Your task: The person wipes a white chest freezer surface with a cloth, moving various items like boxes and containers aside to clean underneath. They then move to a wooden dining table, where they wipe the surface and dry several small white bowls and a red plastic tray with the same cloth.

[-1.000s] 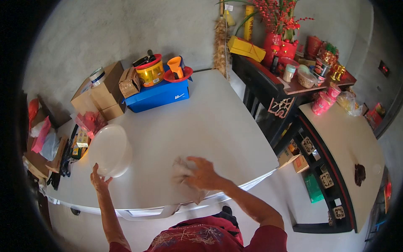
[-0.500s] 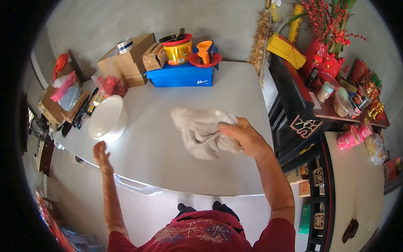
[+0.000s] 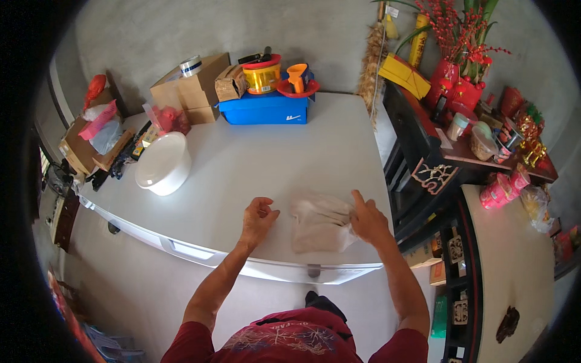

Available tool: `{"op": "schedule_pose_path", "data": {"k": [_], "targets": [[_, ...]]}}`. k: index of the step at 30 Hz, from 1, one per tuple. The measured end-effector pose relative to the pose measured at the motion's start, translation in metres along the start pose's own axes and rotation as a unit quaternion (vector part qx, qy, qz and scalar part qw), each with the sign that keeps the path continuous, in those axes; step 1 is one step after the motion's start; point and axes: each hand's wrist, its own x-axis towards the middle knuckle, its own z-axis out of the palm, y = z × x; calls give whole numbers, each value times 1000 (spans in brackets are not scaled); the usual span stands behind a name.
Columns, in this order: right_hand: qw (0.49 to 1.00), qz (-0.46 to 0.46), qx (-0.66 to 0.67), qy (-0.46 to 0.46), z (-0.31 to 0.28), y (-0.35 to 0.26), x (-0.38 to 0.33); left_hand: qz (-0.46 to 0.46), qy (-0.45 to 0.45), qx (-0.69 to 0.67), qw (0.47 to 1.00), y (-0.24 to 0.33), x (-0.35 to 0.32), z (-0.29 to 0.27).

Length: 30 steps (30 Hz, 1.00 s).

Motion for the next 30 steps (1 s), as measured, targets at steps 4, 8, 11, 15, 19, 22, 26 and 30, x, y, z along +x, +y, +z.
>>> {"op": "schedule_pose_path", "data": {"k": [4, 8, 11, 15, 19, 22, 26, 30], "targets": [[959, -230, -130, 104, 16, 1, -24, 94, 18, 107, 990, -6, -28, 2], [950, -289, -117, 13, 26, -12, -28, 227, 23, 221, 948, 6, -55, 12], [945, -301, -125, 17, 31, -14, -26, 260, 31, 243, 934, 19, -65, 23], [935, -322, -141, 51, 39, -6, -13, 224, 16, 360, 905, 28, -74, 26], [939, -314, -139, 26, 39, 15, 31, 176, -48, 461, 868, 16, -77, 24], [941, -302, -149, -3, 39, 40, 76, 148, -64, 489, 857, 16, -76, 29], [949, -276, -150, -31, 43, 63, 152, 64, -46, 485, 871, 28, -70, 36], [956, -252, -149, -23, 43, 89, 227, 12, -27, 504, 863, 38, -63, 50]]}}
